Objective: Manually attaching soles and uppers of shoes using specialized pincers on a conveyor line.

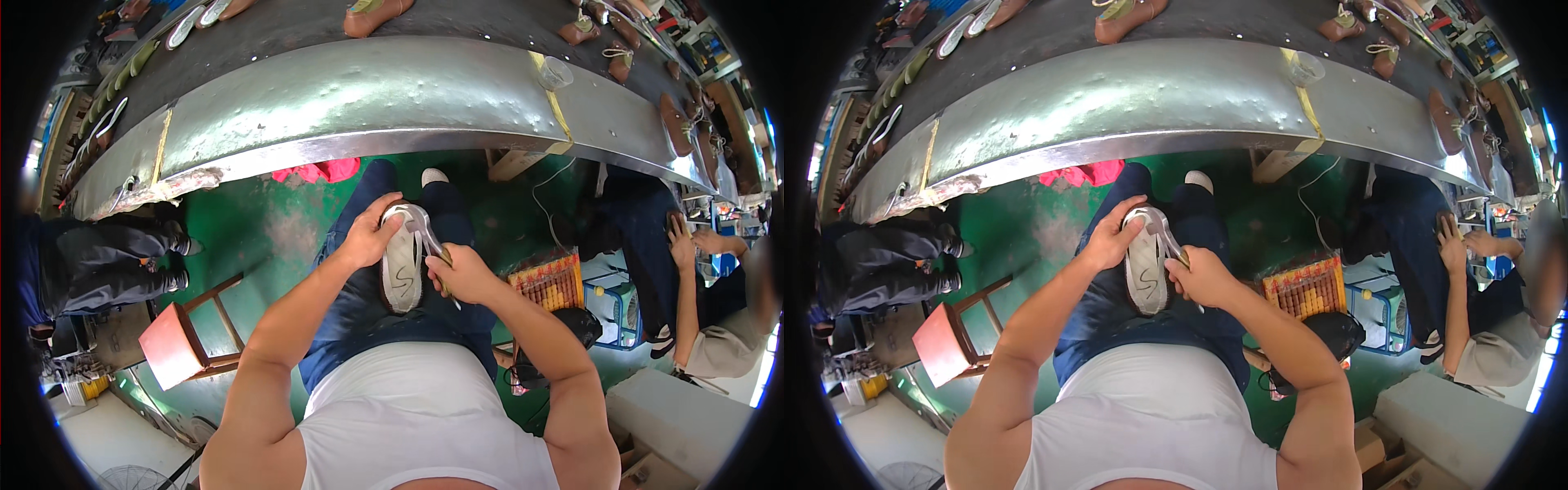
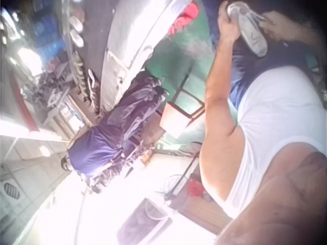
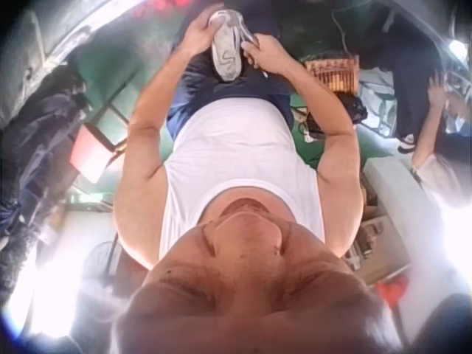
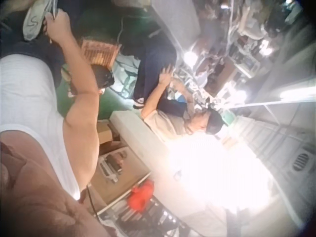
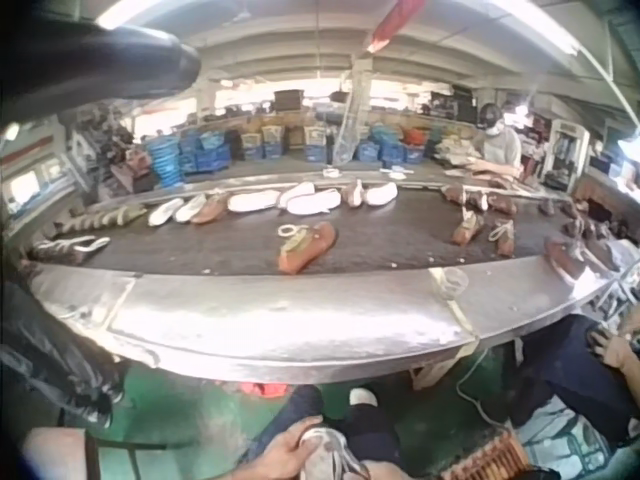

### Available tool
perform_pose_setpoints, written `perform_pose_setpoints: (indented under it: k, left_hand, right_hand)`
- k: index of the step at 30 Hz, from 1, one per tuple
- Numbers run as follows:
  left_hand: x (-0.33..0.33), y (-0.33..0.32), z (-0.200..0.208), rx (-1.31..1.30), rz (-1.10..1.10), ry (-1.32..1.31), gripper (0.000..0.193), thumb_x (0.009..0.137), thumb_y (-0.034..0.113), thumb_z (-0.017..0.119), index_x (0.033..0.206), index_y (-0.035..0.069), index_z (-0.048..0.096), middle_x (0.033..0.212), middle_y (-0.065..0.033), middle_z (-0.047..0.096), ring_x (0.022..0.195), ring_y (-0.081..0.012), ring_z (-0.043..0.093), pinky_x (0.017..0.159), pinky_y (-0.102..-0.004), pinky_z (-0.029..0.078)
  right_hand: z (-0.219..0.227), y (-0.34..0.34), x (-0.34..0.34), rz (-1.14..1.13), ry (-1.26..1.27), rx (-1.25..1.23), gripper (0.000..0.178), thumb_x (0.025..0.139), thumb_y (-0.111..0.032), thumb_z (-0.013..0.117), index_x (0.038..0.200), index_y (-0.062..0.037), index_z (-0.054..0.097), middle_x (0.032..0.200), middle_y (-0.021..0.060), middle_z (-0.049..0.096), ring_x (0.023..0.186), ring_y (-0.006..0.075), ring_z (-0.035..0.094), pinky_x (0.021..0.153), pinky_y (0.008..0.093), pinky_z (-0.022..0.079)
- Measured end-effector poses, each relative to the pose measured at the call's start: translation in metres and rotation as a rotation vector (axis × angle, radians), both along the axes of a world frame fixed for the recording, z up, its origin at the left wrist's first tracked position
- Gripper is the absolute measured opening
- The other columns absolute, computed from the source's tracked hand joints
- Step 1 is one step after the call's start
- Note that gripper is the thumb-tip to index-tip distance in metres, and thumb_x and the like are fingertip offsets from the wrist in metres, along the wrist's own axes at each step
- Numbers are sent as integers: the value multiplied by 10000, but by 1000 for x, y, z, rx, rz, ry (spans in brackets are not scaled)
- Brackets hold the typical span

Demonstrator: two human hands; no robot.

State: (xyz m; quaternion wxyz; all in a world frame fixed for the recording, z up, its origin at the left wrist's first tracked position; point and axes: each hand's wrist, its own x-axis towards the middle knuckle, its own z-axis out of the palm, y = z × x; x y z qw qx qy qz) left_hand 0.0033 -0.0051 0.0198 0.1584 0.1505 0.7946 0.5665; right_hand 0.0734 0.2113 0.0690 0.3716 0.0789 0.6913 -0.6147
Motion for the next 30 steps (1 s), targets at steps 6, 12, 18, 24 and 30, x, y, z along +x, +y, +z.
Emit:
perform_pose_setpoints:
  k: [6,12,18,24,30]
  left_hand:
    - [-9,-7,-35,390,95,-231,390,948,43,585,1335,45,540,1206,-68,620,1097,-149,570,971,-282,452]
    - [1,-13,-11,409,-32,-252,454,960,30,586,1402,83,496,1226,-34,599,1136,-136,547,1003,-292,435]
    - [7,2,6,432,92,-506,429,954,89,628,1372,74,528,1180,-28,617,1050,-116,577,941,-275,472]
    - [3,9,2,304,112,-345,403,954,119,638,1343,55,559,1148,-52,643,1020,-107,581,910,-259,483]
    - [7,13,-16,109,-7,-233,576,924,130,633,1450,40,415,1256,-149,616,1142,-242,588,991,-329,461]
  right_hand:
    - [-56,-22,6,-94,598,375,286,948,-255,601,959,30,585,829,279,645,811,469,629,720,504,497]
    - [-15,-1,24,152,550,517,268,955,-212,574,992,52,544,871,291,645,826,472,632,733,532,490]
    - [7,0,32,235,563,596,231,942,-177,572,968,50,534,862,281,652,808,468,640,731,503,506]
    - [22,31,26,122,101,124,233,958,-196,543,944,37,532,750,162,648,677,286,660,664,370,524]
    - [5,6,5,-92,622,411,320,988,-278,513,961,40,540,816,259,642,804,425,647,721,456,496]
